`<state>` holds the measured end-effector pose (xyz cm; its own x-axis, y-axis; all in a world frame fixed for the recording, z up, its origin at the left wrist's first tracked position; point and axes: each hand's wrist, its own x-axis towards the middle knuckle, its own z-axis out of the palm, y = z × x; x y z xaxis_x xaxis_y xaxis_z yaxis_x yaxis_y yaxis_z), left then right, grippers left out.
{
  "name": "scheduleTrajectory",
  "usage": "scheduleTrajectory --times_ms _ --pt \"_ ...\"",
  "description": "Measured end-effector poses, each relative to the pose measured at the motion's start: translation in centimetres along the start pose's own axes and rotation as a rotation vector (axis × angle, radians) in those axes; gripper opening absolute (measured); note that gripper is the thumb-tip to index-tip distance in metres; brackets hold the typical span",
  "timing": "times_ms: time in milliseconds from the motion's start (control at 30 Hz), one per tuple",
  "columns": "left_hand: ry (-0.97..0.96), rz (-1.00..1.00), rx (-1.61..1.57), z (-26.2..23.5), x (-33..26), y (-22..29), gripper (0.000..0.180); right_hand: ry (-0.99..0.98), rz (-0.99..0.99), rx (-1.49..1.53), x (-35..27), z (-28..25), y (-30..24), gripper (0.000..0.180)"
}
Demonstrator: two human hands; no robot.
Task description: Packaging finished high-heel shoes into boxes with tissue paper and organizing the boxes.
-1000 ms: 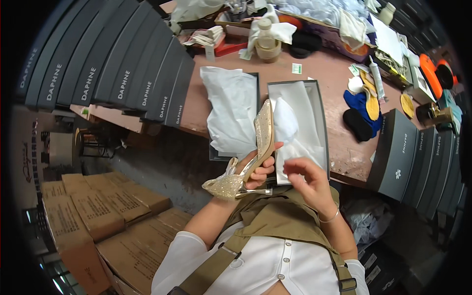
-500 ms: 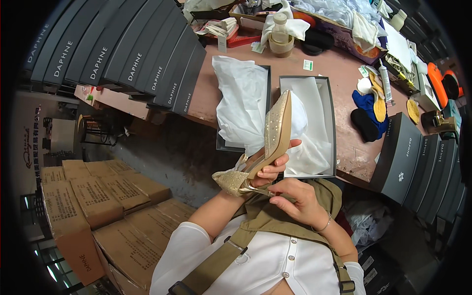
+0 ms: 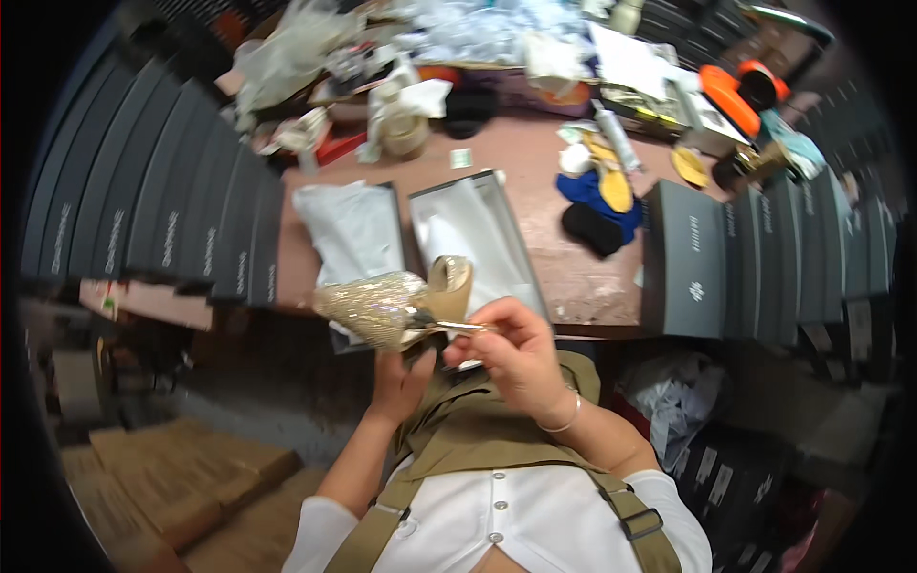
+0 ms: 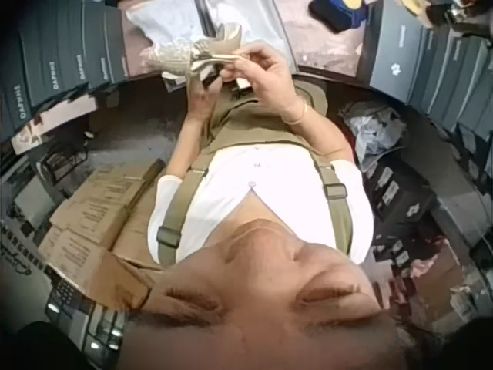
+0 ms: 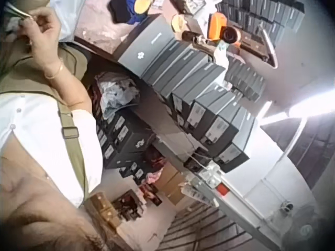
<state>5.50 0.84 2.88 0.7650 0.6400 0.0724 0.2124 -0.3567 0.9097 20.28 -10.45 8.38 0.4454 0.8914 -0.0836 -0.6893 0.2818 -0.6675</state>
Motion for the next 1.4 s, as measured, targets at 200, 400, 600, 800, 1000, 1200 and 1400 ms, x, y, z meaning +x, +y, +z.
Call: scheduleTrajectory --times_ms 200,400,600,800,1000,1200,1400 --pt "0.216 0.348 -0.325 2.2 3.8 3.1 0.037 -0.245 0.13 -0.092 0.0 -0.3 -1.7 0.024" --pt "-0.133 -0.187 -0.534 -0.6 6.2 5.4 0.029 0.298 -0.553 -1.685 8.5 -16.4 -8.7 0.041" --pt "-0.218 -0.298 -0.595 -0.8 6.4 5.0 0.032 0.238 -0.367 -2.028 8.5 -28.5 -5.5 0.038" --pt "-0.347 -0.316 -0.591 -0.2 5.1 2.9 0.038 -0.276 -0.74 -1.451 6.6 -6.0 -7.8 0.037" --pt "-0.292 -0.394 -0.837 -1.7 3.9 3.8 0.033 -0.283 -0.853 -1.604 2.9 -4.7 -4.1 0.048" --pt "-0.174 -0.426 -0.901 -1.7 4.0 2.3 0.038 -0.292 -0.693 -1.629 2.3 -4.8 0.2 0.036" --pt "0.037 -0.316 -0.085 -8.0 12.2 -2.5 0.026 0.224 -0.754 -1.862 7.0 -12.1 -3.5 0.035"
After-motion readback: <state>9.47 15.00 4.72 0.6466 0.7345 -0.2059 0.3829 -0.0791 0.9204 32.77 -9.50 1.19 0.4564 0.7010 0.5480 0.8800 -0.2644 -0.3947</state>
